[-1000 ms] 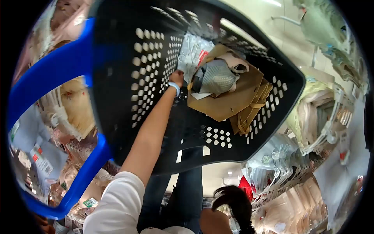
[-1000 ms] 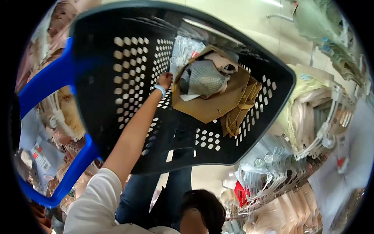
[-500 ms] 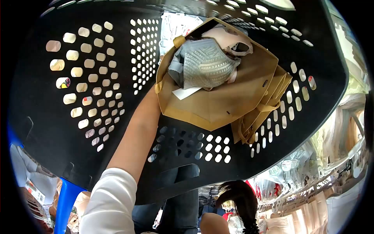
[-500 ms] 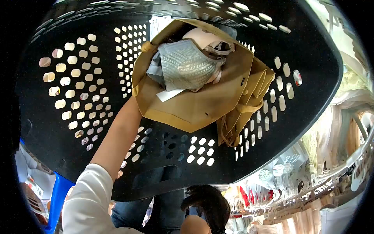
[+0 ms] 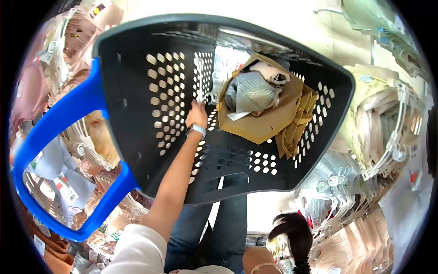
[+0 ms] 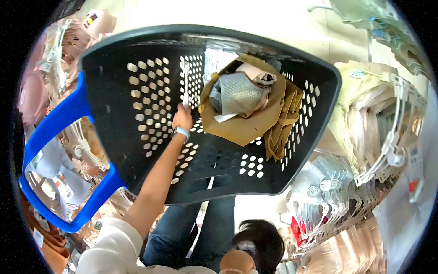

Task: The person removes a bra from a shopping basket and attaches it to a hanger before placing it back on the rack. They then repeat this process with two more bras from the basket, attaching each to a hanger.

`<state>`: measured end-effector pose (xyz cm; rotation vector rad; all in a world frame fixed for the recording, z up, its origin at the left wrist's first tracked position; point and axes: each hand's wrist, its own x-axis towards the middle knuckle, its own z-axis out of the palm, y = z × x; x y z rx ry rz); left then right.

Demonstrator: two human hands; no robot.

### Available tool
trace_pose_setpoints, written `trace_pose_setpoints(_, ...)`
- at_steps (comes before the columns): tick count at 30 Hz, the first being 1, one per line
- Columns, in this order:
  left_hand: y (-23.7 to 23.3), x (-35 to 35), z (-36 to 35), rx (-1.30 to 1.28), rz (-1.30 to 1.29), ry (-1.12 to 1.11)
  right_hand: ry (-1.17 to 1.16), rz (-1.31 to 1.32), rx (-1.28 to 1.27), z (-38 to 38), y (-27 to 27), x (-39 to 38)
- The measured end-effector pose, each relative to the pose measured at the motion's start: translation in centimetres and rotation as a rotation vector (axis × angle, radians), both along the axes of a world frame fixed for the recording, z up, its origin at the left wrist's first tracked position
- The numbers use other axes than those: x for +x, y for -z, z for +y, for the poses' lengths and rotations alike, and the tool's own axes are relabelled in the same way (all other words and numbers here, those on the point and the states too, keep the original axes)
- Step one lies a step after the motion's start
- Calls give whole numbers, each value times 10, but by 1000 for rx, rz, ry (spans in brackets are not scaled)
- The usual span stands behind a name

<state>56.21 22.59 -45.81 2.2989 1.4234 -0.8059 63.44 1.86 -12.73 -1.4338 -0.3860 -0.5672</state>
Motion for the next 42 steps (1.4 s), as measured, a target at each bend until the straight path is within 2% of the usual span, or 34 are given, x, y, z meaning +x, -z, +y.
trace_pose_setpoints(2,-47,3,-2,-10,-30,2,-3,26,-44,7,3,-5)
trace_pose_setpoints(4,-83,1,-5,-39,-47,-13,-23,191,-180,16,24,-17)
trace_pose_setpoints(6,-115,-3,-15,-43,-240,-87,-126,759,-567,30,61,-42)
trace_pose_setpoints(7,-118,-17,-18,-16,-386,-83,-68,1156,-248,49,86,-39)
trace_pose_setpoints(8,-137,-18,-26,-249,-656,-287,-128,1250,-115,52,118,-45)
trace_pose_setpoints(9,-148,-19,-34,-349,-749,-352,-266,1305,-68,50,145,-55)
trace_pose_setpoints(10,-165,-20,-46,-517,-677,-490,-354,1332,47,50,162,-63)
trace_pose_setpoints(11,-155,-41,-55,-527,-660,-160,-428,1304,135,49,165,-61)
trace_pose_setpoints(12,-148,-45,-63,-811,-585,-145,-501,1272,224,49,167,-57)
trace_pose_setpoints(13,-144,-53,-74,-954,-503,-198,-448,1259,452,49,166,-54)
trace_pose_setpoints(14,-161,-35,-87,-1095,-416,-253,-262,1407,422,42,155,-43)
trace_pose_setpoints(16,-170,20,-85,-1019,-84,244,-94,1345,370,17,176,-43)
trace_pose_setpoints(17,-157,30,-86,-1015,-247,409,-28,1298,307,5,179,-39)
trace_pose_setpoints(18,-145,48,-88,-1018,-158,431,36,1249,244,-6,181,-35)
trace_pose_setpoints(19,-106,51,-91,-686,-158,693,70,1246,181,-18,178,-30)
trace_pose_setpoints(20,-89,67,-97,-457,-392,661,56,1261,175,-30,170,-26)
trace_pose_setpoints(22,-47,102,-102,-187,-266,899,-14,1284,155,-51,164,-28)
trace_pose_setpoints(24,-7,120,-95,91,-438,1160,-52,1355,89,-62,155,-28)
trace_pose_setpoints(26,20,129,-87,126,-228,1129,-58,1378,250,-68,146,-30)
trace_pose_setpoints(28,-3,144,-83,-98,168,1031,11,1411,349,-70,141,-37)
trace_pose_setpoints(29,7,128,-78,6,-43,1082,-11,1365,326,-72,145,-44)
trace_pose_setpoints(30,3,119,-81,11,-41,1084,-37,1313,305,-72,147,-48)
trace_pose_setpoints(32,-18,98,-84,0,-40,1191,73,1362,258,-67,146,-51)
trace_pose_setpoints(34,-60,70,-93,-66,-217,1161,110,1392,176,-64,148,-61)
trace_pose_setpoints(36,-104,44,-103,-116,-388,1032,150,1448,208,-59,140,-62)
trace_pose_setpoints(40,-180,14,-108,-167,-602,817,63,1476,156,-55,130,-60)
trace_pose_setpoints(42,-206,3,-100,-193,-549,783,19,1482,99,-54,124,-56)
